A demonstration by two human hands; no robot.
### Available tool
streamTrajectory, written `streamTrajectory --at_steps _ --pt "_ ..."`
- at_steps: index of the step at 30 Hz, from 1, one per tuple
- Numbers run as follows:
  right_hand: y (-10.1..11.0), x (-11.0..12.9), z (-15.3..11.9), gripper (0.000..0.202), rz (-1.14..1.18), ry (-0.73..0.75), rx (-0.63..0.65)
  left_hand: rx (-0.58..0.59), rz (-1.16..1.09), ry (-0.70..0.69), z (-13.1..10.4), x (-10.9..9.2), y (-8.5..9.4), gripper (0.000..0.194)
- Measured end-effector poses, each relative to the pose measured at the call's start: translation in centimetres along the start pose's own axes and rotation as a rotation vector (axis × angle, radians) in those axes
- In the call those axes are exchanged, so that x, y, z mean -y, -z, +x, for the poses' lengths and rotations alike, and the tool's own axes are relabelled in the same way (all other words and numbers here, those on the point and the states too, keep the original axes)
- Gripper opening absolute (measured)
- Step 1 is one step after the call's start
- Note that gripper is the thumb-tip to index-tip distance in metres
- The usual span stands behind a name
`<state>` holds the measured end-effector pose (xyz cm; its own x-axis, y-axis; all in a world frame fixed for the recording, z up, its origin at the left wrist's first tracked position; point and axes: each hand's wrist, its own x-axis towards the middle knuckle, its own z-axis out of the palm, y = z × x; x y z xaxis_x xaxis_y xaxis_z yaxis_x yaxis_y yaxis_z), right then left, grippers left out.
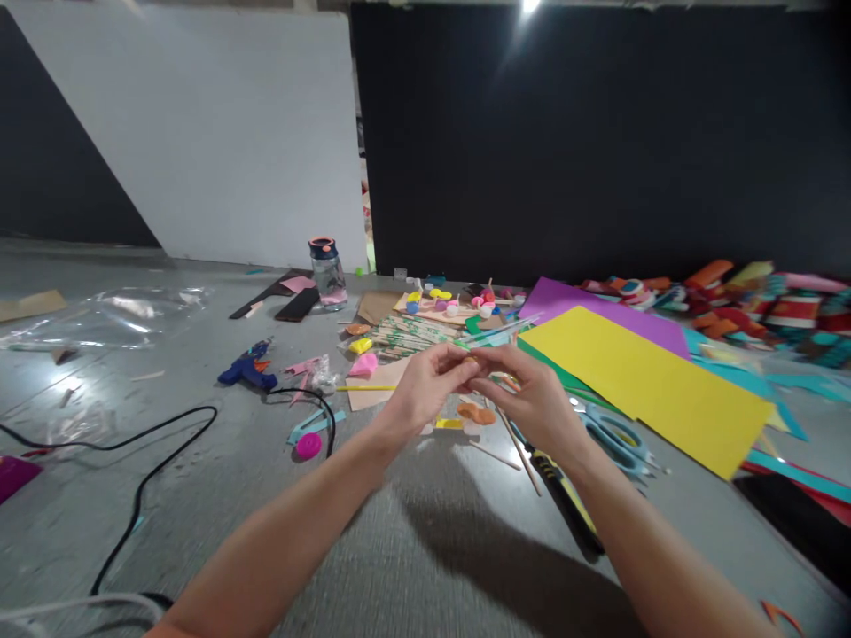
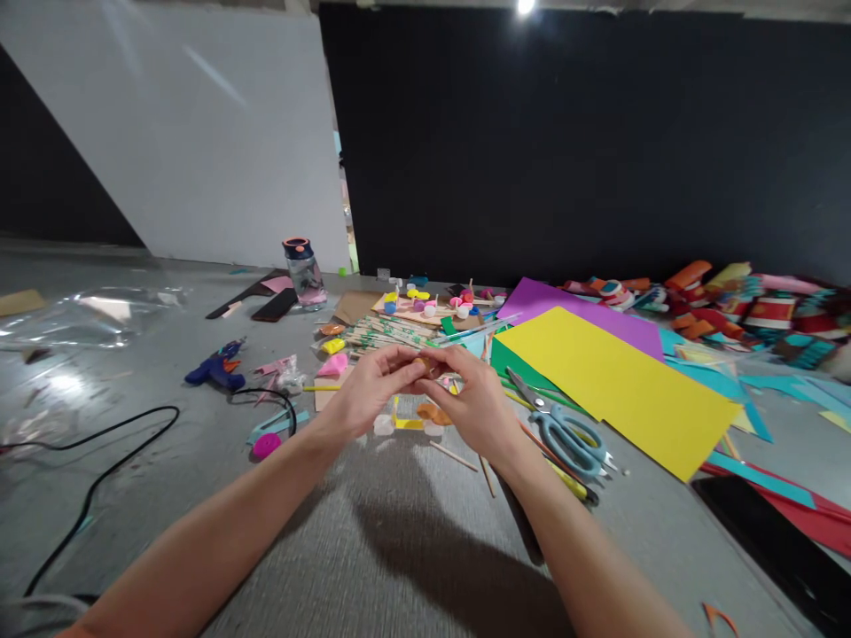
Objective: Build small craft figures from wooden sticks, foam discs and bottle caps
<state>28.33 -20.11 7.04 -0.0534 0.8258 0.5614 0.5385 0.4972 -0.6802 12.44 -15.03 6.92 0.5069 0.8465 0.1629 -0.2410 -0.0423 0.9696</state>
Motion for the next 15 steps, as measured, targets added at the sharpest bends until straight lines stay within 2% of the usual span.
streamTrajectory --at_steps 6,11,15 --pt "0.1 -0.3 0.1 0.014 0.113 -0.093 0.0 0.002 0.068 0.01 0.0 -0.4 0.6 0.012" --pt "0.1 -0.4 0.1 0.015 0.208 -0.185 -0.027 0.097 0.128 0.035 -0.1 -0.9 1.1 0.02" --pt "0.1 -0.1 0.2 0.016 0.288 -0.222 -0.018 0.052 0.269 -0.053 -0.2 -0.9 1.2 0.014"
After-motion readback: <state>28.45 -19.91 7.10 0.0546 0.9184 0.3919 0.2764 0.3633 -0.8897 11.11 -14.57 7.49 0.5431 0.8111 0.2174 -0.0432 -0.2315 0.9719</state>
